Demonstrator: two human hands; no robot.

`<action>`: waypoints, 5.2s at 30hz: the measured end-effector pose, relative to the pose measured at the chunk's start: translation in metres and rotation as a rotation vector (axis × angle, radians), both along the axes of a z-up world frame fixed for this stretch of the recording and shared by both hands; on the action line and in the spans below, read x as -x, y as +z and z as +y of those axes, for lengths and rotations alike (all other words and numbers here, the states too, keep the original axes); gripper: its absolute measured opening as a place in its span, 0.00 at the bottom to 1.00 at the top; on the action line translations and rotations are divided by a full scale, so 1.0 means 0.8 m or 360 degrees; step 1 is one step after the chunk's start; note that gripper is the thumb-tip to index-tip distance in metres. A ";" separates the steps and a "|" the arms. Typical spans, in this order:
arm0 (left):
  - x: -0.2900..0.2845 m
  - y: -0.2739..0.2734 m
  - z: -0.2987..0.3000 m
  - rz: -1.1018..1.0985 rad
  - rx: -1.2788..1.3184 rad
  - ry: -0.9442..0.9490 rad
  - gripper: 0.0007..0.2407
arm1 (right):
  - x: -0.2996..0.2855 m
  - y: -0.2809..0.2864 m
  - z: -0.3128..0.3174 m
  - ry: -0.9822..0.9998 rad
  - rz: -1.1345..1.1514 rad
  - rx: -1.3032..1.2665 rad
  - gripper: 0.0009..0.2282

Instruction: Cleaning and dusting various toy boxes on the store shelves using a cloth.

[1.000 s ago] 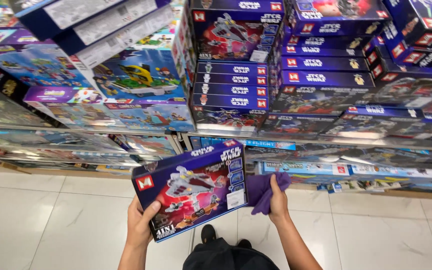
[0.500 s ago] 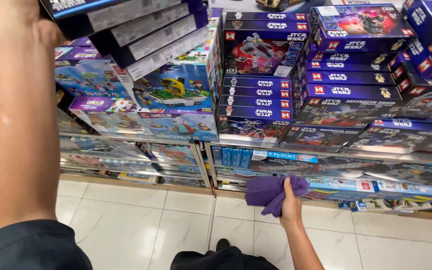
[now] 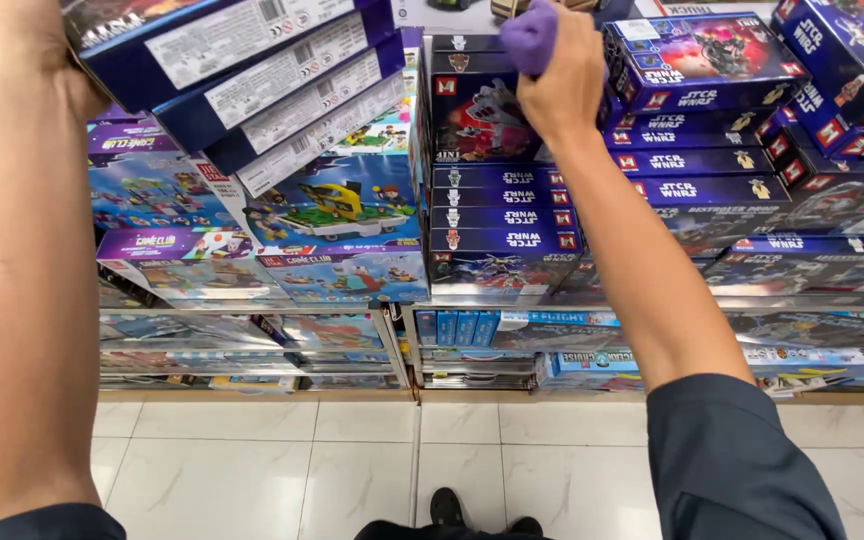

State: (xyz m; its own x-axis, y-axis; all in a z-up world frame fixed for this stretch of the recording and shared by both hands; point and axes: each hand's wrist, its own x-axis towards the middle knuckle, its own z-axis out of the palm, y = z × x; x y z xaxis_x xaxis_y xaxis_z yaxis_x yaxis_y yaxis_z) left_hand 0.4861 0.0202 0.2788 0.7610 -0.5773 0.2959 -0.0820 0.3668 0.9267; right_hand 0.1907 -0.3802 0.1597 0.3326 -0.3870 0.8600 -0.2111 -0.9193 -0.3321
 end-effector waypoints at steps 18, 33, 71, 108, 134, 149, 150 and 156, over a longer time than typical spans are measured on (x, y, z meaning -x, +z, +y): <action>0.267 -0.170 0.139 -0.1248 -0.0631 0.1217 0.13 | -0.014 -0.048 -0.025 0.0118 0.0987 0.1043 0.25; 0.422 -0.155 -0.009 -0.1175 -0.0315 0.0288 0.35 | 0.186 0.149 0.127 0.0823 0.0935 0.0938 0.23; 0.693 -0.380 0.140 0.0322 -0.0607 0.0188 0.19 | 0.301 -0.311 0.233 0.1600 0.1112 -0.1303 0.16; 0.725 -0.384 0.037 0.0967 0.0840 0.0854 0.25 | 0.300 -0.248 0.343 0.1759 -0.0525 -0.3051 0.25; 0.660 -0.194 -0.044 -0.0327 -0.1511 -0.0216 0.31 | 0.437 -0.328 0.237 0.0611 -0.0971 -0.3096 0.24; 0.360 -0.046 -0.249 -0.1760 -0.1743 0.0068 0.29 | 0.505 -0.318 0.157 0.0647 -0.0991 -0.2776 0.25; 0.341 -0.049 -0.270 -0.1789 -0.1800 0.0058 0.29 | 0.510 -0.321 0.154 0.0573 -0.1005 -0.2774 0.25; 0.235 -0.088 -0.377 -0.1870 -0.1657 -0.0057 0.39 | 0.517 -0.328 0.153 0.0242 -0.1069 -0.2720 0.25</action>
